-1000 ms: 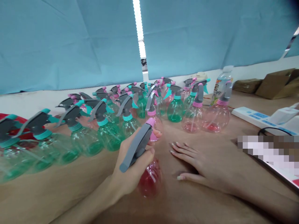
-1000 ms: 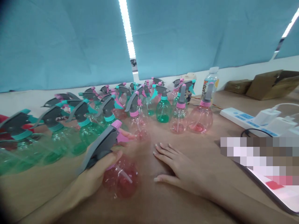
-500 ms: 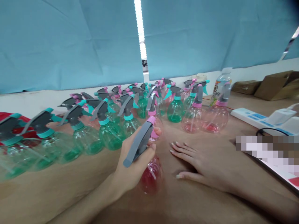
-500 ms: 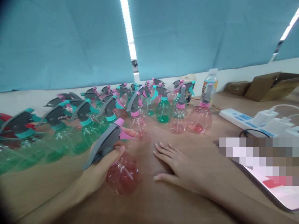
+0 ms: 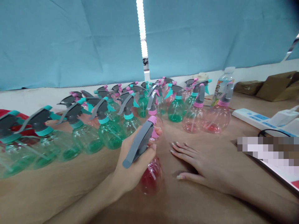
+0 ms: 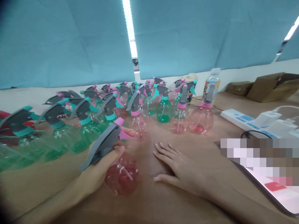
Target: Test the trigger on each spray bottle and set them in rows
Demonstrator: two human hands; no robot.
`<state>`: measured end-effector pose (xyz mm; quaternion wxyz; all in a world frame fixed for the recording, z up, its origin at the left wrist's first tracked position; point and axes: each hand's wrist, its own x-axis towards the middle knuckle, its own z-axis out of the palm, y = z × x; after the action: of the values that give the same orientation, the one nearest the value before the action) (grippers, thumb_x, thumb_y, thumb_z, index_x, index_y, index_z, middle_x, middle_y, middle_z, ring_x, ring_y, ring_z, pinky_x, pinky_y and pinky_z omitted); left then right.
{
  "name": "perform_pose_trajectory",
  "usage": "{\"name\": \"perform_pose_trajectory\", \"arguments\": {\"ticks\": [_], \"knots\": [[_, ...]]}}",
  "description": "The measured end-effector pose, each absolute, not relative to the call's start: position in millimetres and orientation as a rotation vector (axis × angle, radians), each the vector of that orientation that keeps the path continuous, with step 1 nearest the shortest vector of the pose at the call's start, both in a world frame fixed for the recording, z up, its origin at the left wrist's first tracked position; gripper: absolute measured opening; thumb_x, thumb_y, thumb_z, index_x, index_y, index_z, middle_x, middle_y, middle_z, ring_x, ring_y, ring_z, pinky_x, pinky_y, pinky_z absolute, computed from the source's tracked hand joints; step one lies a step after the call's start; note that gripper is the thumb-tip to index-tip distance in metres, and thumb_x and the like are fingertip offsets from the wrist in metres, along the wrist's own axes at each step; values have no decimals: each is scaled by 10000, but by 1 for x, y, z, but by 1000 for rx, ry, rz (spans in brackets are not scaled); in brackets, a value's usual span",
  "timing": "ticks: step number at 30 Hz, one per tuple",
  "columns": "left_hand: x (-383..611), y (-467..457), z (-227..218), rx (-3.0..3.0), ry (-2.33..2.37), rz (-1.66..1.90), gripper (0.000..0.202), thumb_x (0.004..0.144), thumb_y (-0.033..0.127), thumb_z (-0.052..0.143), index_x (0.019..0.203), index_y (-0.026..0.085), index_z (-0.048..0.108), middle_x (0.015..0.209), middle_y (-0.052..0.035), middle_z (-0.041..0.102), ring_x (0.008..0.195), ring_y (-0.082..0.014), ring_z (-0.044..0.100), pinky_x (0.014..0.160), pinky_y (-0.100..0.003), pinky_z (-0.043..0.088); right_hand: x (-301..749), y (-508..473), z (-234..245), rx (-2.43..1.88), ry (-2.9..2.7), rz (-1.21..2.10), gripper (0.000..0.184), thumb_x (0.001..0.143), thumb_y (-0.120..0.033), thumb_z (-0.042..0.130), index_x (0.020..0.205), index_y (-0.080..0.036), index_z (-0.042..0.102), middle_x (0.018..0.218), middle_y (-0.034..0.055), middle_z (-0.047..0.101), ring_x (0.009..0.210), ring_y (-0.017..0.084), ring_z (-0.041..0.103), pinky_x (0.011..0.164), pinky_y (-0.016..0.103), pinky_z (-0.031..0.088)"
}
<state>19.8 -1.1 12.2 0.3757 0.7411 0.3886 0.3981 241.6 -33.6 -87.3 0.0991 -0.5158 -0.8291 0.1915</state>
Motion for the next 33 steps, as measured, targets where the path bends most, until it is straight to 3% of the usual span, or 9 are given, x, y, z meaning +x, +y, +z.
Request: {"name": "perform_pose_trajectory", "arguments": {"ticks": [6, 15, 20, 26, 33], "knots": [[16, 0, 6, 1923, 982, 1071, 74, 733, 201, 506, 718, 230, 440, 619, 60, 416, 541, -119, 385, 530, -254, 356, 243, -33, -92, -1477, -2407, 557, 760, 877, -628, 484, 1461, -167, 333, 1543, 106, 243, 1423, 301, 192, 1151, 537, 181], [16, 3, 6, 1917, 956, 1030, 58, 746, 200, 506, 744, 237, 462, 602, 70, 369, 500, -110, 319, 490, -257, 315, 241, -33, -88, -1513, -2434, 573, 779, 882, -641, 459, 1462, -139, 321, 1543, 119, 214, 1424, 305, 173, 1152, 539, 166], [17, 3, 7, 1925, 931, 1046, 147, 746, 201, 496, 878, 235, 552, 657, 51, 449, 549, -125, 416, 539, -264, 394, 242, -33, -91, -1498, -2416, 560, 754, 883, -626, 474, 1458, -158, 336, 1540, 115, 236, 1422, 303, 189, 1146, 547, 183], [15, 3, 8, 1955, 957, 1038, 168, 727, 175, 523, 878, 236, 565, 690, 33, 541, 600, -143, 515, 567, -262, 456, 241, -34, -87, -1511, -2410, 573, 745, 877, -624, 487, 1454, -172, 351, 1536, 114, 255, 1419, 308, 201, 1147, 543, 188], [16, 3, 8, 1967, 1012, 1047, 163, 713, 191, 541, 862, 235, 590, 667, 32, 575, 565, -143, 529, 539, -258, 470, 240, -34, -87, -1508, -2391, 568, 734, 877, -624, 489, 1454, -192, 356, 1536, 103, 264, 1417, 307, 211, 1146, 542, 199]]}}
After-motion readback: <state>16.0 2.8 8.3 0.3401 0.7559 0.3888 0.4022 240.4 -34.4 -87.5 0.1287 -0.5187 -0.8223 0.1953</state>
